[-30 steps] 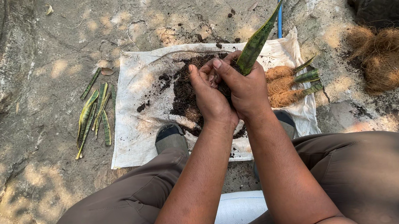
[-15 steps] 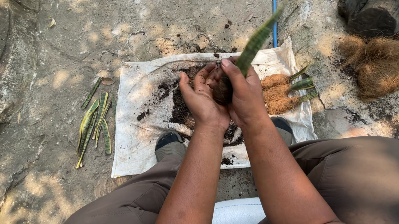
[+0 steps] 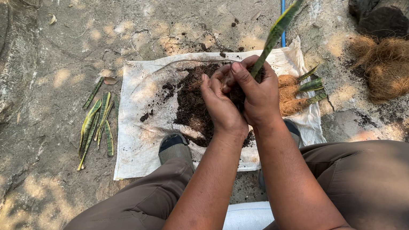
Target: The person sits on the ground and forms small balls of soil and coconut fiber by hand. They then insert a plant cutting into each ball and wrap the base with more coconut fiber to secure it. The finished units are placed on a white sack.
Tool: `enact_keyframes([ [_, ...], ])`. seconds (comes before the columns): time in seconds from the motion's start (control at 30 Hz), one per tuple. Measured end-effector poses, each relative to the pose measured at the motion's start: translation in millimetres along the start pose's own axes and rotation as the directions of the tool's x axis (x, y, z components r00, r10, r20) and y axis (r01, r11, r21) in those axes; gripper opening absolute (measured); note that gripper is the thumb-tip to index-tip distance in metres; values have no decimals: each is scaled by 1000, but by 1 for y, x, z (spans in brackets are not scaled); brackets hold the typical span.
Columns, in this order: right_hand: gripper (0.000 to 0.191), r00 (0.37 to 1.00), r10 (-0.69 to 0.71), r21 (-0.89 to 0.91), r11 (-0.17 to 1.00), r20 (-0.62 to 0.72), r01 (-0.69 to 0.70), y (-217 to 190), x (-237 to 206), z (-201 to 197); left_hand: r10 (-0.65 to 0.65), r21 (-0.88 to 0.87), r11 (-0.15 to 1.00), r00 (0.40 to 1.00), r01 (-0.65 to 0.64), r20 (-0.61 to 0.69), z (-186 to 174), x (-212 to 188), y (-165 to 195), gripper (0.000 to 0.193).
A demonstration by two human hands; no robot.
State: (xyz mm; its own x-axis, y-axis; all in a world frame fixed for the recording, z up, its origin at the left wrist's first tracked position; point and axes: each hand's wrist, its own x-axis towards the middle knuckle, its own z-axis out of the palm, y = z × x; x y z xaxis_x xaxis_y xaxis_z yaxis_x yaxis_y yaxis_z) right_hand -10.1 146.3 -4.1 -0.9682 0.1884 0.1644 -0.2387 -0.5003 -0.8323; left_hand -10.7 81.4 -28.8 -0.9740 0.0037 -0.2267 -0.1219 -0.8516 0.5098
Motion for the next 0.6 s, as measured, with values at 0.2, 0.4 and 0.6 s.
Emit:
enact_keyframes([
  [0.2, 15, 996, 65, 79, 995, -68, -59, -4, 5, -4, -12, 39, 999, 1000, 13, -23, 7, -12, 1, 66],
  [0.4, 14, 940, 319, 434, 869, -122, -238, -24, 3, 14, -85, 70, 994, 996, 86, -18, 16, -4, 31, 74],
  [0.6, 16, 992, 126, 116, 985, 32, -128, -19, -2, 29, 88, -65, 994, 996, -88, -13, 13, 2, 44, 72],
])
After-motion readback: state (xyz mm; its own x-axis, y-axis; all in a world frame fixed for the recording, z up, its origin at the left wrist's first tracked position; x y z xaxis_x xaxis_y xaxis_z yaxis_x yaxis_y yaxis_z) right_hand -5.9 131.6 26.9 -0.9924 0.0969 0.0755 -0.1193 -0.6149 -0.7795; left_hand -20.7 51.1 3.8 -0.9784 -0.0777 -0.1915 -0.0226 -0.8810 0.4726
